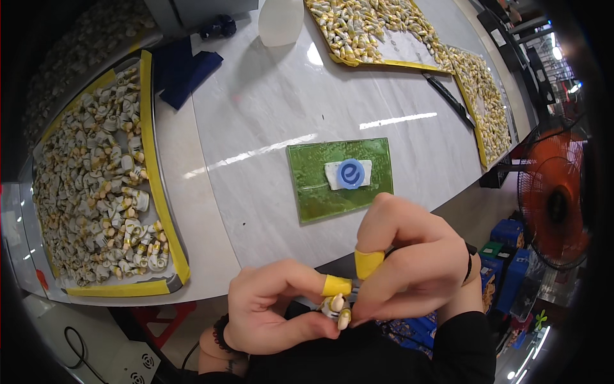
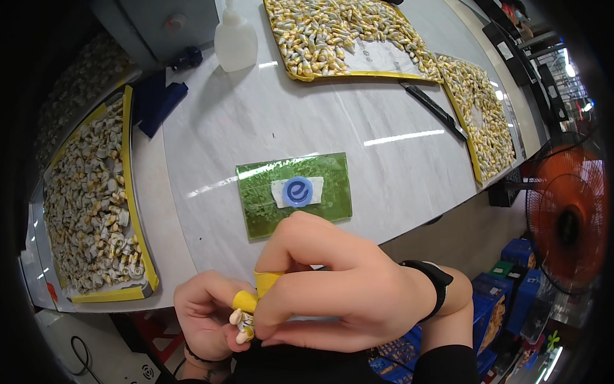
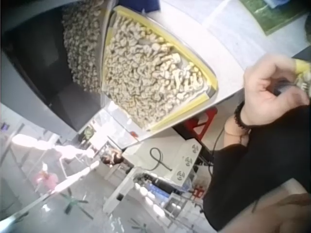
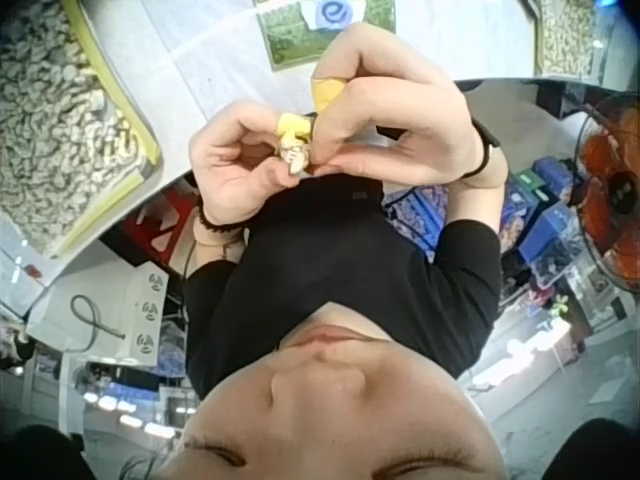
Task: The recorder is assembling small electronic or mechanical parts at a workstation, applying an adhesive from a bottle to a specific component.
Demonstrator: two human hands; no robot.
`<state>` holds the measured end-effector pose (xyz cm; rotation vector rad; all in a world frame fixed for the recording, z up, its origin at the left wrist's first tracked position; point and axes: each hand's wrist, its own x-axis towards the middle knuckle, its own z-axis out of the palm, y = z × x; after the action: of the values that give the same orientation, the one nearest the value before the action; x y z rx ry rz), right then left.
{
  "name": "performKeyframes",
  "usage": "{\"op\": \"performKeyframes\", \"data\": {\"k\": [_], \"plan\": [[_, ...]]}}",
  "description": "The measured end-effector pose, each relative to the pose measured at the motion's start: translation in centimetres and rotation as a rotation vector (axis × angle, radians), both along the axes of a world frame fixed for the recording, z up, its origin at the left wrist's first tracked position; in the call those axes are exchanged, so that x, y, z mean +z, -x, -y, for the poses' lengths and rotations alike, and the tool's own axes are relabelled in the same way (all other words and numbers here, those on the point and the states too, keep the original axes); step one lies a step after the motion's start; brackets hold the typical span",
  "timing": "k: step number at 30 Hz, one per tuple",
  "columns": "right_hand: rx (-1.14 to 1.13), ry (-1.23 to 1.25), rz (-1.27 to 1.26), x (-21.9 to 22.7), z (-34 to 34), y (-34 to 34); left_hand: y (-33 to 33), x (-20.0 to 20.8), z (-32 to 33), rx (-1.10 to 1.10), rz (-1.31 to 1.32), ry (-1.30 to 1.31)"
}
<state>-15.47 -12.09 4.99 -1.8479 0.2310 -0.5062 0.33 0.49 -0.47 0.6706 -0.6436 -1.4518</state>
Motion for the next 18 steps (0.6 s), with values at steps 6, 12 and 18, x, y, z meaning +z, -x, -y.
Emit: {"op": "performKeyframes", "data": {"k": [6,12,18], "plan": [[-0.068,-0.062,-0.100,0.0,-0.2,-0.1,-0.8,-0.3,0.6,-0.025,0.263,0.173],[0.042,0.000,-0.019,-0.5,0.0,-0.2,0.3,1.2,0.3,0.061,0.094,-0.037],[0.032,-0.032,0.085,-1.2,-0.4,0.1,-0.4,-0.1,0.8,0.045,0.385,0.303]]}}
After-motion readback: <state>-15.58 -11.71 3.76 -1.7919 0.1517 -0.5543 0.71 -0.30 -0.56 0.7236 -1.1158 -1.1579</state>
